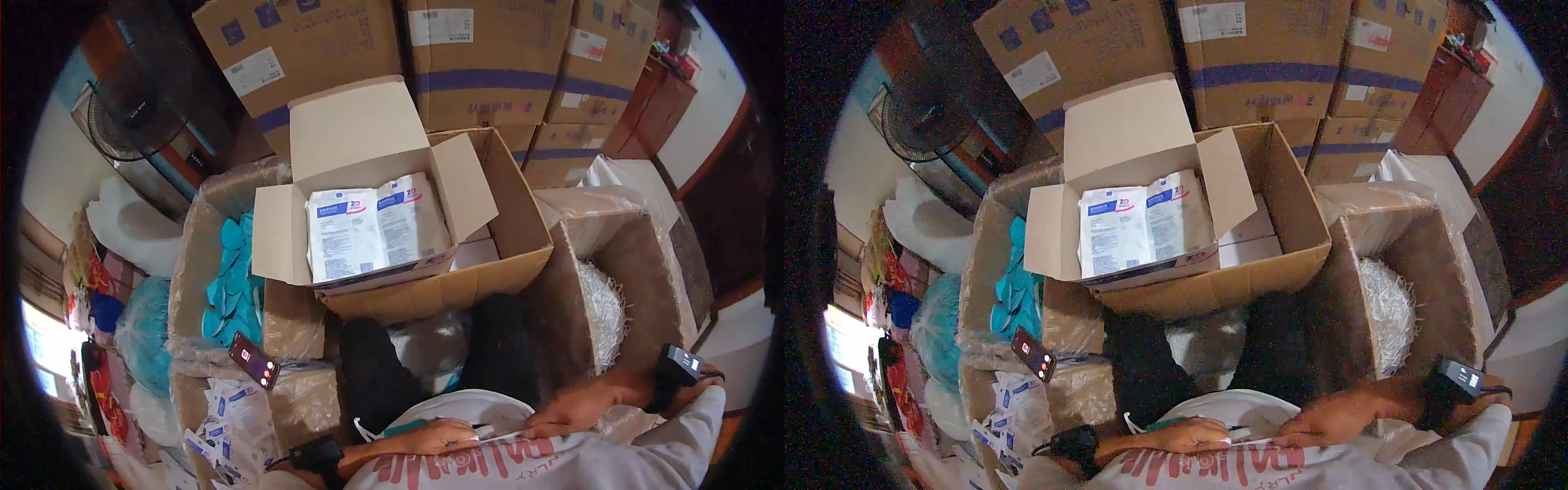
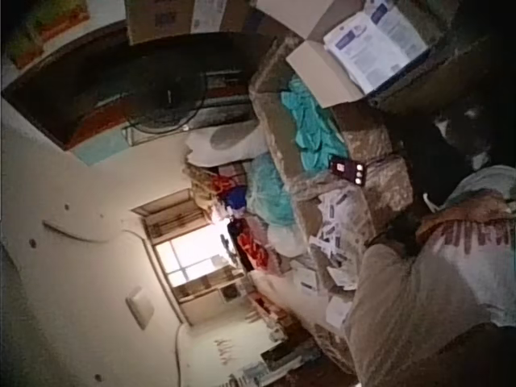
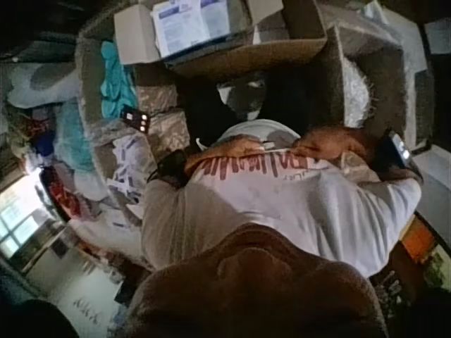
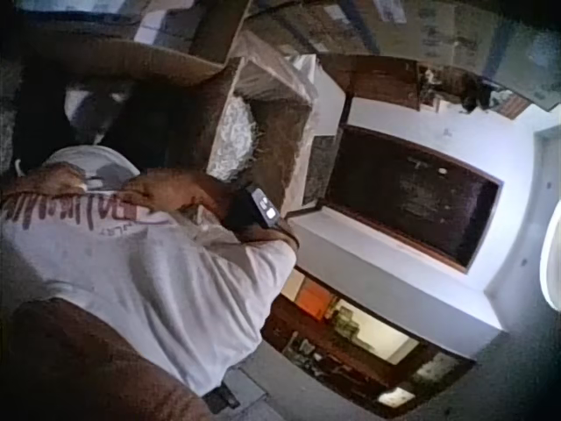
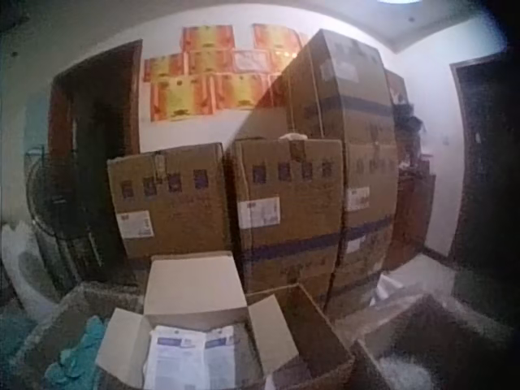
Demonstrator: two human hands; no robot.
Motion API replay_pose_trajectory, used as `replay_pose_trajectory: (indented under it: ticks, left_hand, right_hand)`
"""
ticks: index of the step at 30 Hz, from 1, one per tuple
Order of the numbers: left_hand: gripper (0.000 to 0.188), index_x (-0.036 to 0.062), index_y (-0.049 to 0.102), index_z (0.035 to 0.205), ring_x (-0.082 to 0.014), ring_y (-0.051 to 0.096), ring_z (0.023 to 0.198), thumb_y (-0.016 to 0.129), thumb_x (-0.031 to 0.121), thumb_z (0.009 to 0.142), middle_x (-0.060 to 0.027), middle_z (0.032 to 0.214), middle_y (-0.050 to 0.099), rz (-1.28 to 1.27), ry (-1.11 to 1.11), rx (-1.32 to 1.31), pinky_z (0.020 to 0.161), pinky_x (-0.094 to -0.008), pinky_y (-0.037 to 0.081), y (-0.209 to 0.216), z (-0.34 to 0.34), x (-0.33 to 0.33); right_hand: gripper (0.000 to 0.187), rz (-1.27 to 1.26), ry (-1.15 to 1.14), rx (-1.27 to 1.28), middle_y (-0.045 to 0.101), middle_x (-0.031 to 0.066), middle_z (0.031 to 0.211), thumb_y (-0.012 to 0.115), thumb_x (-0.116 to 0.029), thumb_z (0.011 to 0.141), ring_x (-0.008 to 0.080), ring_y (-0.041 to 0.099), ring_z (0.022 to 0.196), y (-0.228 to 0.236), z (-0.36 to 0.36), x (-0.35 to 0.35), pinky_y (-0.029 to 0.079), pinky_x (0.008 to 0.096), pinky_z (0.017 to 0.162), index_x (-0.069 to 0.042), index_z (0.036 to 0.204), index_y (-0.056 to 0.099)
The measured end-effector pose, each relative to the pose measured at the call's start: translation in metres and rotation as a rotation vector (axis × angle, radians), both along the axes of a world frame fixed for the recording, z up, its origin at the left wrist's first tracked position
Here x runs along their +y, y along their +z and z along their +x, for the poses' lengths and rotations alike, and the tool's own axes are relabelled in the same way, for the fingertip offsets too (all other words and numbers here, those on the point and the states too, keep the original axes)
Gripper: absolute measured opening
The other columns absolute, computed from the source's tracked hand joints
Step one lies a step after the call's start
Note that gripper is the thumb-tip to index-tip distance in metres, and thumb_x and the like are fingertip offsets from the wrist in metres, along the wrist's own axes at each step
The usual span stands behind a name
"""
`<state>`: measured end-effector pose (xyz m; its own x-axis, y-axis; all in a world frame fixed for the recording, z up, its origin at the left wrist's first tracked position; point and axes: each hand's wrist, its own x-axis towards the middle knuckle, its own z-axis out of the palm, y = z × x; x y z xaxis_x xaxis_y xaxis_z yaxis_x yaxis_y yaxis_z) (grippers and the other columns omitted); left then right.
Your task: The person is packing medical or industrial respirators/masks into smaller boxes from a larger shipping container.
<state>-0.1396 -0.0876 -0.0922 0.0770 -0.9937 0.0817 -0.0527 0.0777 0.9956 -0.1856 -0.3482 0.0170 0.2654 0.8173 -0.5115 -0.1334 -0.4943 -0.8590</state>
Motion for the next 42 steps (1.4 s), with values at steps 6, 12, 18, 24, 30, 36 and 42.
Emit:
replay_pose_trajectory:
  ticks: [6, 12, 18, 24, 30, 36, 42]
  left_hand:
    - [0.025, -0.0023, 0.054, 0.09, -0.0297, 0.052, 0.081, 0.046, 0.021, 0.091, -0.0145, 0.083, 0.055, -0.017, -0.016, -0.046, 0.072, -0.0369, 0.042, 0.002, -0.003, -0.005]
    - [0.025, -0.0022, 0.055, 0.09, -0.0288, 0.052, 0.079, 0.045, 0.021, 0.091, -0.0136, 0.08, 0.054, -0.019, -0.056, -0.059, 0.071, -0.0359, 0.043, 0.002, -0.005, -0.008]
    - [0.023, -0.0039, 0.051, 0.088, -0.0304, 0.05, 0.081, 0.047, 0.018, 0.09, -0.0151, 0.083, 0.052, -0.066, -0.048, -0.038, 0.072, -0.0375, 0.042, 0.004, -0.008, -0.009]
    - [0.022, -0.0028, 0.052, 0.085, -0.0261, 0.052, 0.078, 0.048, 0.018, 0.09, -0.0123, 0.081, 0.053, -0.021, -0.076, -0.09, 0.071, -0.0359, 0.042, 0.007, -0.004, -0.013]
    - [0.021, -0.0014, 0.053, 0.084, -0.0233, 0.053, 0.076, 0.047, 0.018, 0.09, -0.0107, 0.078, 0.053, 0.05, -0.065, -0.069, 0.069, -0.0348, 0.042, 0.007, -0.003, -0.012]
    - [0.02, -0.0001, 0.053, 0.082, -0.0205, 0.053, 0.074, 0.047, 0.017, 0.09, -0.0091, 0.076, 0.053, 0.203, -0.023, 0.008, 0.068, -0.0338, 0.043, 0.017, -0.006, 0.007]
    - [0.024, 0.0025, 0.054, 0.075, -0.0143, 0.052, 0.07, 0.047, 0.021, 0.088, -0.0038, 0.07, 0.053, 0.208, 0.424, 0.153, 0.063, -0.0288, 0.042, -0.003, 0.011, 0.032]
  right_hand:
    - [0.048, -0.119, 0.047, 0.234, 0.055, 0.0166, 0.095, 0.023, -0.042, 0.095, 0.0205, 0.051, 0.089, 0.018, -0.003, -0.01, 0.041, 0.0329, 0.08, -0.002, 0.109, 0.046]
    - [0.048, -0.104, -0.09, 0.211, 0.058, 0.0185, 0.098, 0.029, -0.04, 0.095, 0.0229, 0.054, 0.09, 0.029, -0.013, -0.013, 0.042, 0.0332, 0.081, 0.001, 0.108, 0.051]
    - [0.05, -0.141, -0.079, 0.287, 0.056, 0.0197, 0.102, 0.028, -0.041, 0.095, 0.0245, 0.052, 0.095, 0.034, -0.016, -0.018, 0.039, 0.0346, 0.085, 0.001, 0.108, 0.05]
    - [0.048, -0.062, -0.147, 0.255, 0.056, 0.0168, 0.099, 0.028, -0.04, 0.095, 0.0196, 0.05, 0.094, 0.032, -0.027, -0.025, 0.039, 0.0321, 0.084, 0.002, 0.109, 0.049]
    - [0.043, -0.078, -0.13, 0.388, 0.055, 0.0087, 0.097, 0.031, -0.035, 0.096, 0.011, 0.044, 0.091, 0.022, -0.031, -0.036, 0.038, 0.0277, 0.082, 0.002, 0.109, 0.048]
    - [0.046, 0.177, -0.155, -0.1, 0.051, 0.0054, 0.084, 0.03, -0.04, 0.095, 0.0154, 0.046, 0.08, -0.03, -0.058, -0.096, 0.041, 0.0297, 0.074, 0.0, 0.105, 0.05]
    - [0.035, -0.233, -0.79, 0.197, 0.04, -0.004, 0.058, 0.037, -0.036, 0.094, 0.007, 0.033, 0.05, 0.029, -0.01, -0.083, 0.027, 0.0212, 0.046, -0.01, 0.072, 0.048]
